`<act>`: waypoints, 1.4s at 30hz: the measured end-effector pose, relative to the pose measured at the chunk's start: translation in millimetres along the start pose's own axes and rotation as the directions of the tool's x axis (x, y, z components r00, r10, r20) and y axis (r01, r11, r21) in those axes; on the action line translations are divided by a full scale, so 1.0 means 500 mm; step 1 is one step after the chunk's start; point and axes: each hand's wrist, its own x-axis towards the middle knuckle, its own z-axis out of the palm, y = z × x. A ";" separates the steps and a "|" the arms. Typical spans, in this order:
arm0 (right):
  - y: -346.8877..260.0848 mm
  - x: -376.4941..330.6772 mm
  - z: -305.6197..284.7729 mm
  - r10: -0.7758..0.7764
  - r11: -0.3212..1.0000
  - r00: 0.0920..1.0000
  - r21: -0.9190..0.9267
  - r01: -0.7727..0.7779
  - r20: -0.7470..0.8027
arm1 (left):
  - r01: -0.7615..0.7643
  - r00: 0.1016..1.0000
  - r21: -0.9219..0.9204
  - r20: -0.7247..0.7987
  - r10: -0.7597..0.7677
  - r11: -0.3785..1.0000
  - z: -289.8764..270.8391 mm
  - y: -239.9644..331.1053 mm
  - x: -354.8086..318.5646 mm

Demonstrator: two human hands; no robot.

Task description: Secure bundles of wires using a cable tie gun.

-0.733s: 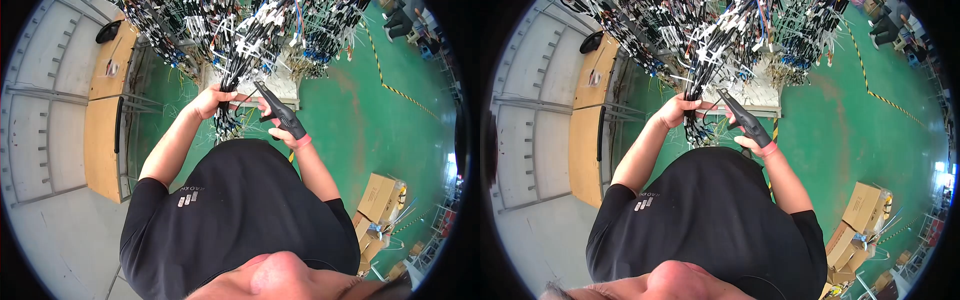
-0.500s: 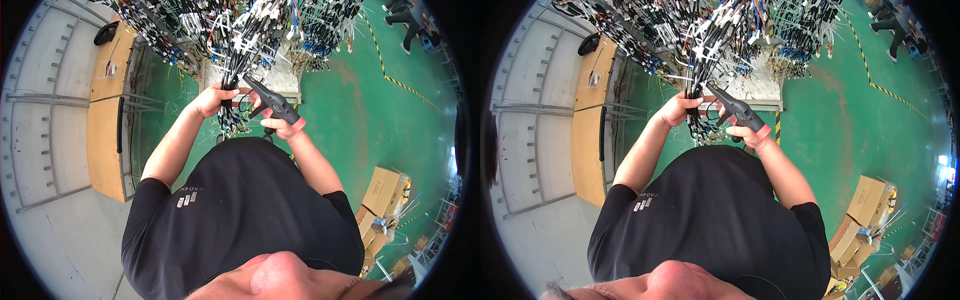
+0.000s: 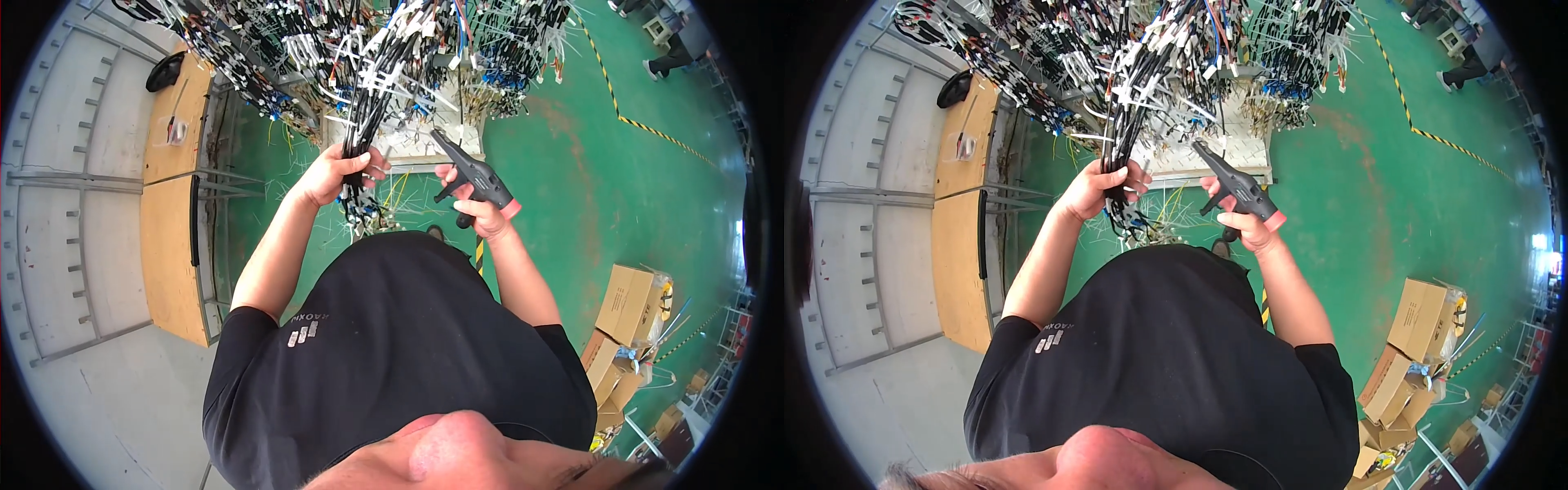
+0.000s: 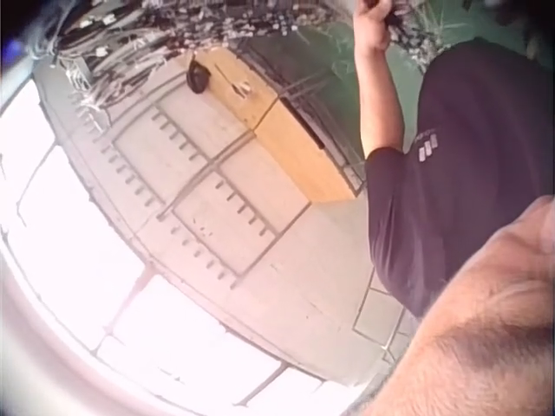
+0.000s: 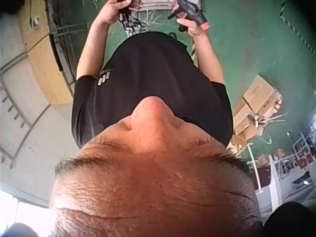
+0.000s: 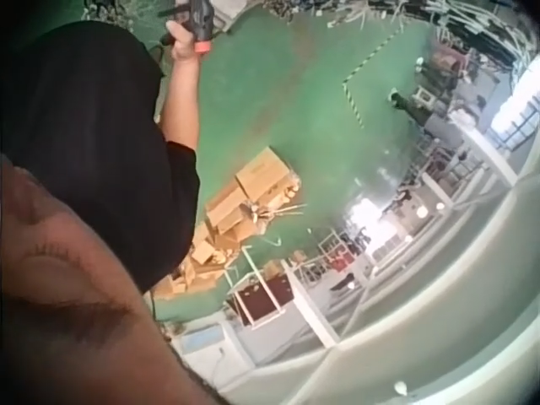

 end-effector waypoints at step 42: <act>-0.082 0.068 0.166 -0.099 0.983 0.964 0.177 0.055 0.248 | -0.099 0.991 0.034 -0.082 0.101 0.995 0.102 0.003 -0.014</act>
